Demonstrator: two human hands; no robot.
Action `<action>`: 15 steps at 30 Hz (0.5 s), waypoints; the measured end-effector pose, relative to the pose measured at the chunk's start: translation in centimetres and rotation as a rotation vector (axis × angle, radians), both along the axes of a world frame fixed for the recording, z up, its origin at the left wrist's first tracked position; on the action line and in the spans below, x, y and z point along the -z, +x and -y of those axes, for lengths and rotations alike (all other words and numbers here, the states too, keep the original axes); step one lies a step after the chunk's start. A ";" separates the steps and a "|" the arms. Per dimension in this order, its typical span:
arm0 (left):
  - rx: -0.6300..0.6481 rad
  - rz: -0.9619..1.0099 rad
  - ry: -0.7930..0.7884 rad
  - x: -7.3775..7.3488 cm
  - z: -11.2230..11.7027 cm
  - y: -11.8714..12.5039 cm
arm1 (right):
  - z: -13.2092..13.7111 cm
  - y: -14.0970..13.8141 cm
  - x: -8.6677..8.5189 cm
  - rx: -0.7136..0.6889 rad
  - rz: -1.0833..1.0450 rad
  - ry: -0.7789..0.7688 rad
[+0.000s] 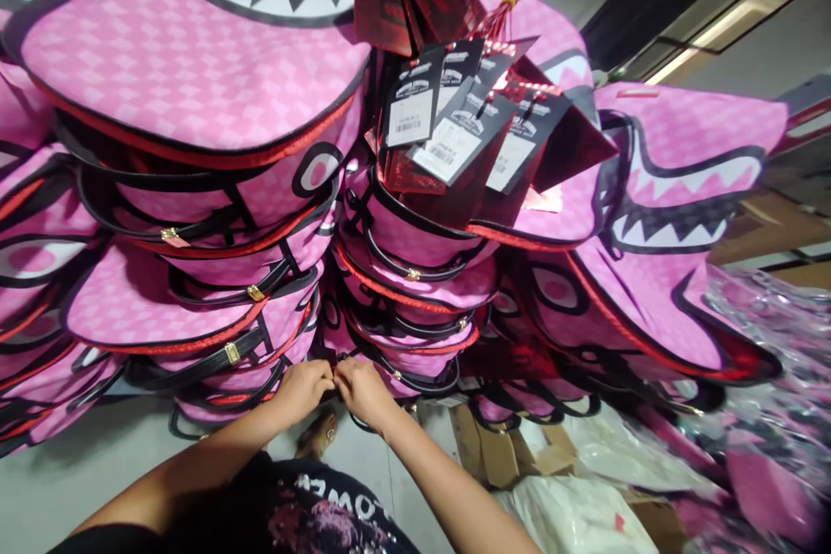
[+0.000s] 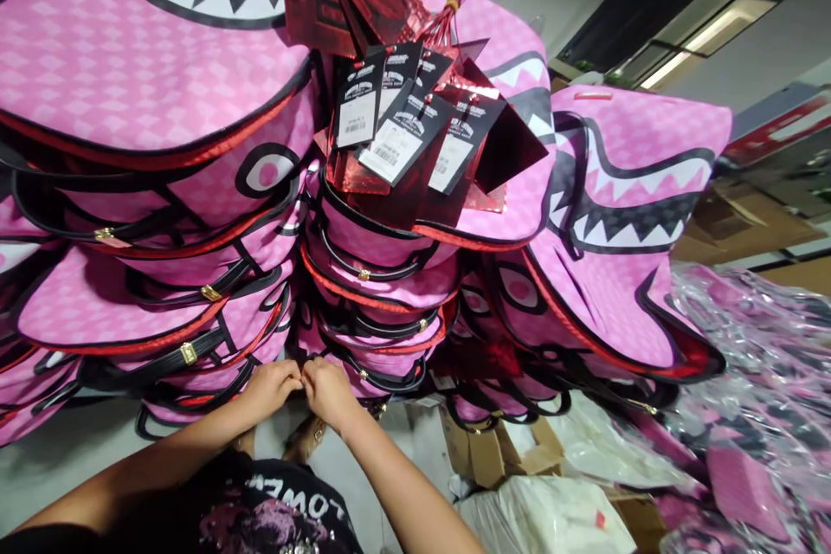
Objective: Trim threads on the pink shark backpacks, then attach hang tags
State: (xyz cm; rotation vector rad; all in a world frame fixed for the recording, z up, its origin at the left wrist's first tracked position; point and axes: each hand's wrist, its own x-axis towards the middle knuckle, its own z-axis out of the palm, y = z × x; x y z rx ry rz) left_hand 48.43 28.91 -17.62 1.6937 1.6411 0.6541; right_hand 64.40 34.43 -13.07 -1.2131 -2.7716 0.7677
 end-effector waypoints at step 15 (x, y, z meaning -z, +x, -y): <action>0.006 0.142 -0.044 -1.0 0.1 0.0 | 0.5 0.2 0.4 0.263 -0.419 -0.248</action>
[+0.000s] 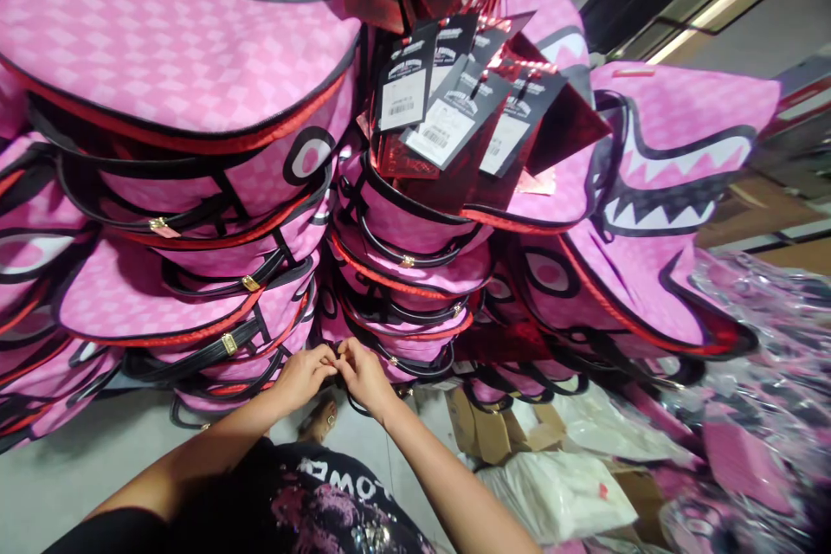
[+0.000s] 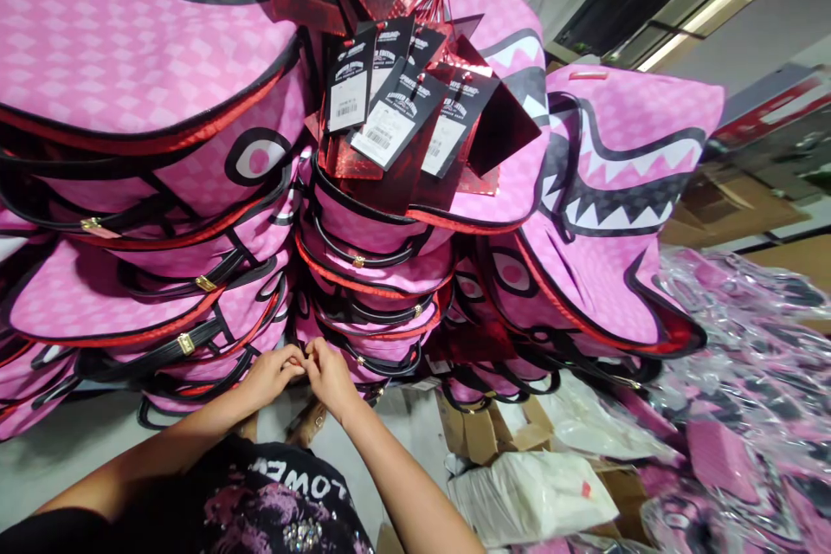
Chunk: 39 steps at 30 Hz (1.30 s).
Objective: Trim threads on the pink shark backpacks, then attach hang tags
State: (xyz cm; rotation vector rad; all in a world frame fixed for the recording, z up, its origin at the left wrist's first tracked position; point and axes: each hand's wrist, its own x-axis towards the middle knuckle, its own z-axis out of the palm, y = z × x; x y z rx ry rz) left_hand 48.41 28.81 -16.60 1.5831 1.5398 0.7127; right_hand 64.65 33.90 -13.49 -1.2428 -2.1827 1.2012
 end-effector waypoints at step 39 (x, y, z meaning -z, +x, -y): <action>-0.035 -0.075 0.060 0.6 -0.8 1.3 | 0.6 0.3 0.7 0.180 -0.163 0.025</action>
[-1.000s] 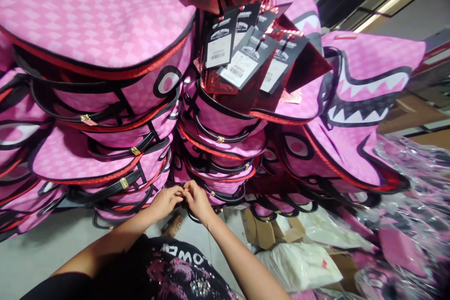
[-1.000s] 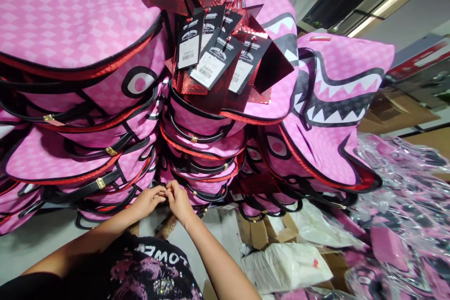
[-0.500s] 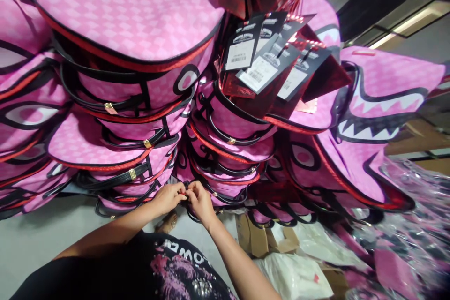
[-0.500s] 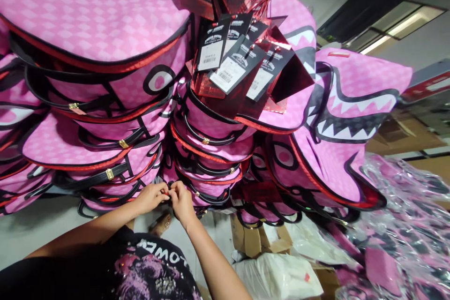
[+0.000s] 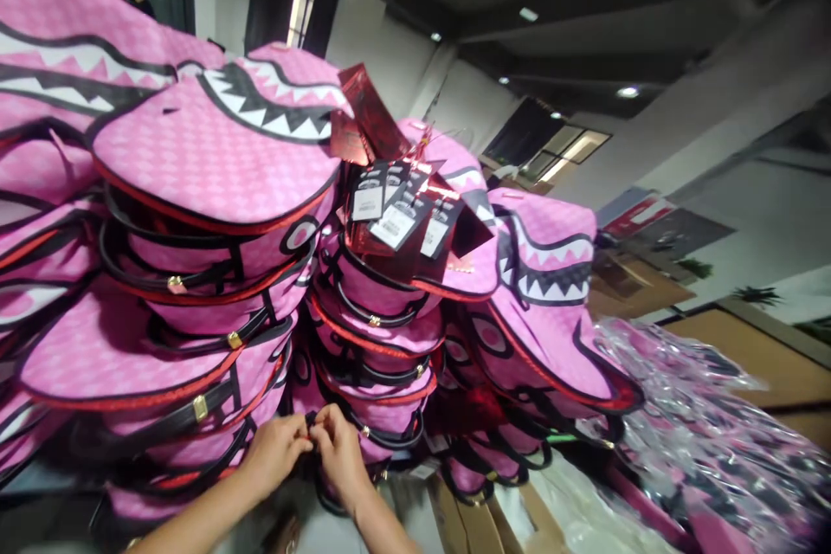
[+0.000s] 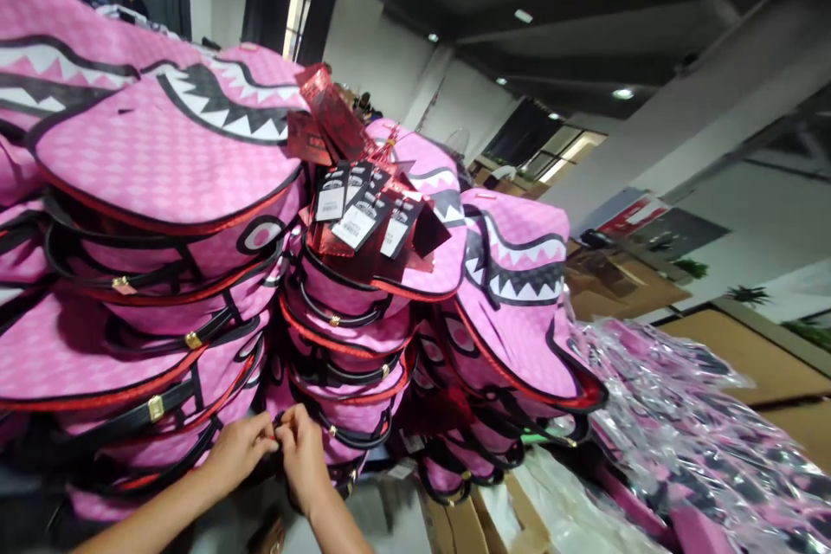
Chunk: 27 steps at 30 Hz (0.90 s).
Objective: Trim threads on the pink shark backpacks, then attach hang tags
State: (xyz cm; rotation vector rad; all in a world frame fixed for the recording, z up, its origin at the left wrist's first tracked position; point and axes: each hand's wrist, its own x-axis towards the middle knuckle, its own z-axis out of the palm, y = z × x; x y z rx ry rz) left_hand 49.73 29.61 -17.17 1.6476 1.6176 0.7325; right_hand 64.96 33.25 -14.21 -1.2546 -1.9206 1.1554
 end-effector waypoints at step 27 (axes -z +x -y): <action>0.034 -0.051 -0.018 -1.3 -0.8 0.0 | -1.8 -0.1 1.3 0.015 -0.029 -0.040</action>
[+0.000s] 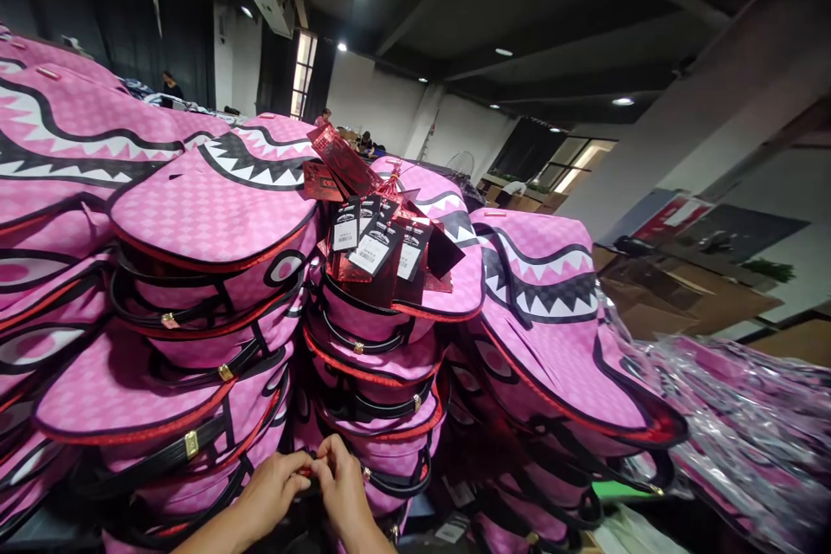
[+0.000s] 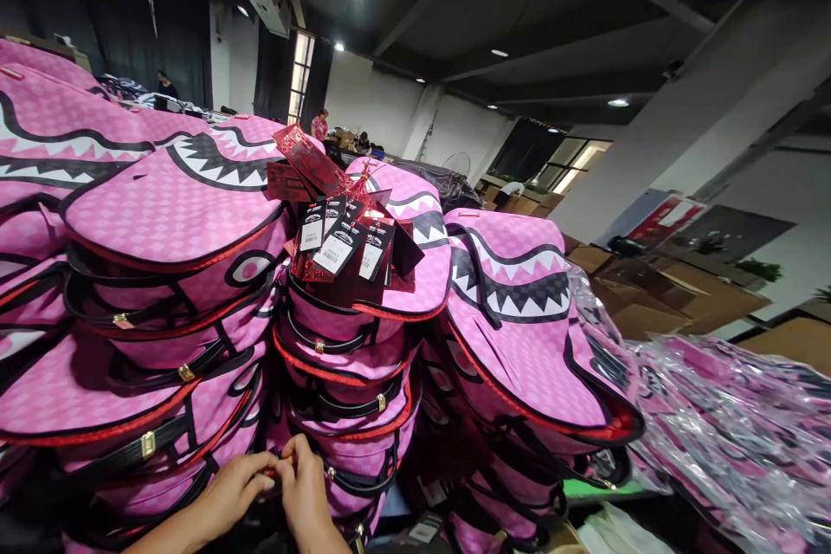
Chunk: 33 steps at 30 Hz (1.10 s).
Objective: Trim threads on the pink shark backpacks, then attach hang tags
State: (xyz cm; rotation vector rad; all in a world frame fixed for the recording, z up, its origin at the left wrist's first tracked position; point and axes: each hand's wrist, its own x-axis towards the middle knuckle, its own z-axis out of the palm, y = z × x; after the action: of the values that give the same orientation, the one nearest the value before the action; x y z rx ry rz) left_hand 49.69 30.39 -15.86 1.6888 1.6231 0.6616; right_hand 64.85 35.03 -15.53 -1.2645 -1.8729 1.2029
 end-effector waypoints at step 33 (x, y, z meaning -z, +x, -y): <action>-0.409 -0.083 0.909 -44.4 -24.1 0.0 | -27.8 -1.5 -44.2 0.094 0.457 0.820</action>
State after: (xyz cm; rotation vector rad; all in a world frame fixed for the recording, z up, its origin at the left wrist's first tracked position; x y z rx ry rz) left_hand 49.69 54.47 28.54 1.9841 1.8855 1.7534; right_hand 63.32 62.85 28.68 -1.1603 -2.2303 0.0184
